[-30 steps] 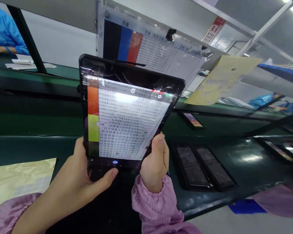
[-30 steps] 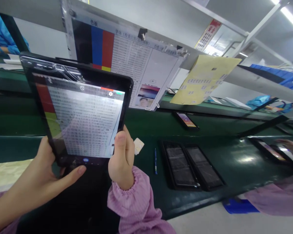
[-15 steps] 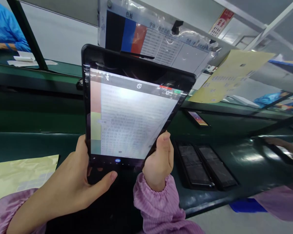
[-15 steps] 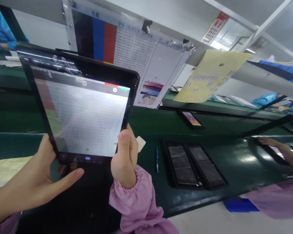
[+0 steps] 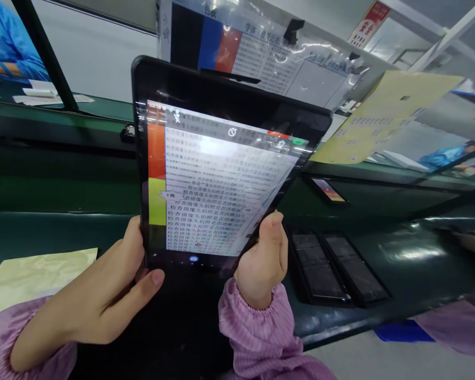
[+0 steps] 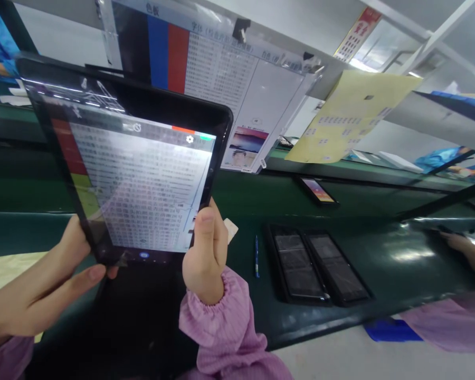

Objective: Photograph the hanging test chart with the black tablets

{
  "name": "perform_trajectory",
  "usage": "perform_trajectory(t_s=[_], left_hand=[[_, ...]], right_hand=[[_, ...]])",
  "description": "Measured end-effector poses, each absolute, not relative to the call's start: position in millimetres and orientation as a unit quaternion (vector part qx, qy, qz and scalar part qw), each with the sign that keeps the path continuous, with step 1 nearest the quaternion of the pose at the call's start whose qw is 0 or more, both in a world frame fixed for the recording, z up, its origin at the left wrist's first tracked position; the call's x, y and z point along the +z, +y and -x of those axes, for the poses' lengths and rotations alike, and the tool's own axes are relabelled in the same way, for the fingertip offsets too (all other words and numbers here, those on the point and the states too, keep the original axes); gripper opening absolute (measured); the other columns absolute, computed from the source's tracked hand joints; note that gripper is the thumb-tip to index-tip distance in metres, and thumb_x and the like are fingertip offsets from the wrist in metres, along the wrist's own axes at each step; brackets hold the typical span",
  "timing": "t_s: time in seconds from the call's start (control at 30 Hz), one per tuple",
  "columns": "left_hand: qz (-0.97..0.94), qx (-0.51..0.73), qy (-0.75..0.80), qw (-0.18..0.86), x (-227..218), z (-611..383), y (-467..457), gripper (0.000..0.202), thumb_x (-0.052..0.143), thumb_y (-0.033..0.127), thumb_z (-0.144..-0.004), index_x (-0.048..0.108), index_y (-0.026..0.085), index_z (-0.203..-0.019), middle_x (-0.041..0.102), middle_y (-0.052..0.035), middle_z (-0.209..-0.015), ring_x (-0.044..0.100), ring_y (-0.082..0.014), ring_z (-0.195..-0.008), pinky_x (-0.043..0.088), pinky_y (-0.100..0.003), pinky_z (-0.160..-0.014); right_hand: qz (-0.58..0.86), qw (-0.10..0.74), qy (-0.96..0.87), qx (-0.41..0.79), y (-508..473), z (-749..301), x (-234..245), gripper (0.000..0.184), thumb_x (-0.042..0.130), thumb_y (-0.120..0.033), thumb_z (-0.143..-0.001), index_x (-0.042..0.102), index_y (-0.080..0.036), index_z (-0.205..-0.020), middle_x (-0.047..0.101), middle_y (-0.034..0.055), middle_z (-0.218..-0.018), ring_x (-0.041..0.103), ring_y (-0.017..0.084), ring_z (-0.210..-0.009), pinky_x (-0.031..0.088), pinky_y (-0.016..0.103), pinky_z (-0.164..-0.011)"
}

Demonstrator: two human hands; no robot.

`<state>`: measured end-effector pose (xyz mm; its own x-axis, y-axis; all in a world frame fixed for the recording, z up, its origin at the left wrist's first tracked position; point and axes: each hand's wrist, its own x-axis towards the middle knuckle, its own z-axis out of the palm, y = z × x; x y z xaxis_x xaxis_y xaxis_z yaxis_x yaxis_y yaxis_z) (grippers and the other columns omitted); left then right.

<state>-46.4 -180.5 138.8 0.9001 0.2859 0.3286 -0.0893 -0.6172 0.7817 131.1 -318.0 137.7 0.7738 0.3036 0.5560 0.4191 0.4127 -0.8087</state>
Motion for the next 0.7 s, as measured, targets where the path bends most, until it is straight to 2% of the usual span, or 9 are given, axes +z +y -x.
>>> perform_trajectory(t_s=[0.1,0.2,0.33,0.53,0.7], left_hand=[[-0.895,0.184,0.022,0.406,140.6,46.4,-173.4,0.02,0.039,0.031,-0.108,0.043,0.02,-0.124,0.056,-0.0042,-0.099,0.061,-0.0142,-0.088,0.052,-0.022,-0.082],[-0.882,0.162,0.035,0.442,138.2,46.7,-170.1,0.014,0.037,0.03,-0.109,0.039,0.021,-0.12,0.058,-0.0018,-0.093,0.061,-0.0133,-0.08,0.052,-0.023,-0.079],[-0.868,0.145,0.041,0.474,135.6,47.4,-169.7,0.01,0.035,0.028,-0.109,0.039,0.023,-0.118,0.057,0.0007,-0.088,0.059,-0.0123,-0.074,0.05,-0.023,-0.074],[-0.893,0.205,-0.04,0.399,153.4,39.7,-173.6,0.017,0.04,0.018,-0.103,0.046,0.021,-0.119,0.052,-0.0039,-0.1,0.058,-0.012,-0.089,0.051,-0.018,-0.08],[-0.882,0.214,-0.028,0.418,149.8,40.2,-171.6,0.023,0.045,0.021,-0.101,0.051,0.021,-0.123,0.054,-0.0039,-0.098,0.059,-0.0135,-0.082,0.054,-0.021,-0.073]], right_hand=[[0.53,0.776,-0.336,-0.062,-317.2,-133.0,131.9,0.043,0.04,-0.049,-0.112,0.077,-0.029,-0.118,0.074,0.0054,-0.115,0.045,0.03,-0.149,0.031,0.056,-0.131],[0.542,0.77,-0.328,-0.077,-317.1,-133.5,129.2,0.042,0.039,-0.048,-0.112,0.075,-0.03,-0.123,0.073,0.0051,-0.119,0.04,0.03,-0.152,0.026,0.056,-0.133],[0.577,0.744,-0.33,-0.075,-316.8,-133.1,131.9,0.053,0.031,-0.054,-0.111,0.072,-0.027,-0.131,0.071,0.0082,-0.124,0.035,0.032,-0.154,0.024,0.058,-0.133],[0.572,0.747,-0.334,-0.053,-317.1,-132.1,137.1,0.053,0.034,-0.057,-0.11,0.072,-0.028,-0.13,0.071,0.0082,-0.124,0.036,0.032,-0.154,0.03,0.058,-0.131],[0.59,0.735,-0.335,-0.029,-319.0,-131.3,141.9,0.057,0.034,-0.062,-0.108,0.071,-0.028,-0.134,0.071,0.0076,-0.126,0.044,0.034,-0.149,0.041,0.058,-0.126]])
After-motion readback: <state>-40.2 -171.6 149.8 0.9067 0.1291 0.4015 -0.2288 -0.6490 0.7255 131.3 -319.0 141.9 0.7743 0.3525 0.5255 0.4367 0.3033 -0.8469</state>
